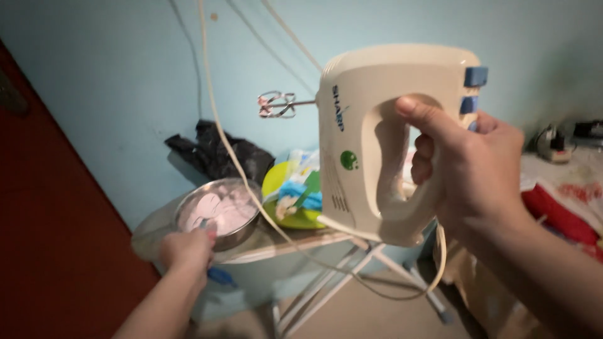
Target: The person transfers a pink mixture from a metal bowl into a larger glass bowl containing a white substance using a spoon. Then, they use a handheld electric mixer to blend the ingredients together until the mixture becomes uniform.
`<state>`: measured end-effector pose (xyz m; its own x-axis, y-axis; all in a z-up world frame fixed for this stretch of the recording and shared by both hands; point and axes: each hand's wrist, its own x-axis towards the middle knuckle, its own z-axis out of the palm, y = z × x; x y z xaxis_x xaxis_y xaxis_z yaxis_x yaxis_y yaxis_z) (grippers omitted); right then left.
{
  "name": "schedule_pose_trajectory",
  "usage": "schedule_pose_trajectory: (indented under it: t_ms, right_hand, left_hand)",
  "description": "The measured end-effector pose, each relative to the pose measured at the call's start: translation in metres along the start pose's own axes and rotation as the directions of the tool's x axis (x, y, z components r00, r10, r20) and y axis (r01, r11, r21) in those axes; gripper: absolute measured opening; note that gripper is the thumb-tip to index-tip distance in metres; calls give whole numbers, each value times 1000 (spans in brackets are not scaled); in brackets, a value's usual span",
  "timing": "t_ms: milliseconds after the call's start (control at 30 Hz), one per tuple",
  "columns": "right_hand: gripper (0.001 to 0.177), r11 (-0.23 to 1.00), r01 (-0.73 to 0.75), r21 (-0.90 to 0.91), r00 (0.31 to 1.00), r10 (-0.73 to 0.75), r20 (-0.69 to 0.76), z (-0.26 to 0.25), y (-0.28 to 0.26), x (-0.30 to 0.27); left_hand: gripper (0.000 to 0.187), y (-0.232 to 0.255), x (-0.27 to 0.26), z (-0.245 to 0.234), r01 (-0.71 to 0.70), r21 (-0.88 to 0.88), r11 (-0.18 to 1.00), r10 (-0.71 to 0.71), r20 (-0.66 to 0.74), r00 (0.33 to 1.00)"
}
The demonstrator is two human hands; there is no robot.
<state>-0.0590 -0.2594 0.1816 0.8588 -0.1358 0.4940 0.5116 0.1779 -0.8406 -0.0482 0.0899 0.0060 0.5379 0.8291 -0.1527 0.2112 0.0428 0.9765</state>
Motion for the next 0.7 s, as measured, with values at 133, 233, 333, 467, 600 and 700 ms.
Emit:
schedule_pose_trajectory:
  t_ms: [133, 233, 333, 467, 600, 700]
  right_hand:
    - [15, 998, -58, -30, 993, 55, -106, 33, 18, -30]
    - [14, 994, -66, -85, 989, 54, -136, 46, 23, -45]
    - [22, 982, -146, -122, 971, 119, -205, 53, 26, -57]
    - [22, 970, -167, -174, 960, 120, -252, 52, 27, -63]
    - [22, 968, -159, -192, 956, 102, -273, 45, 29, -59]
    - [23, 963, -154, -223, 954, 86, -288, 36, 28, -51]
  left_hand:
    - [18, -10, 35, -13, 93, 70, 993, -106, 200, 974]
    - [18, -9, 52, -13, 36, 188, 981, -85, 255, 963]
    - [22, -16, 71, -5, 17, 174, 985, -72, 315, 947]
    - [24, -26, 96, 14, 3, 213, 977, -95, 423, 901]
    - [28, -25, 91, 18, -243, 468, 850, 39, 405, 914]
    - [35, 1, 67, 15, -353, 713, 606, 150, 333, 931]
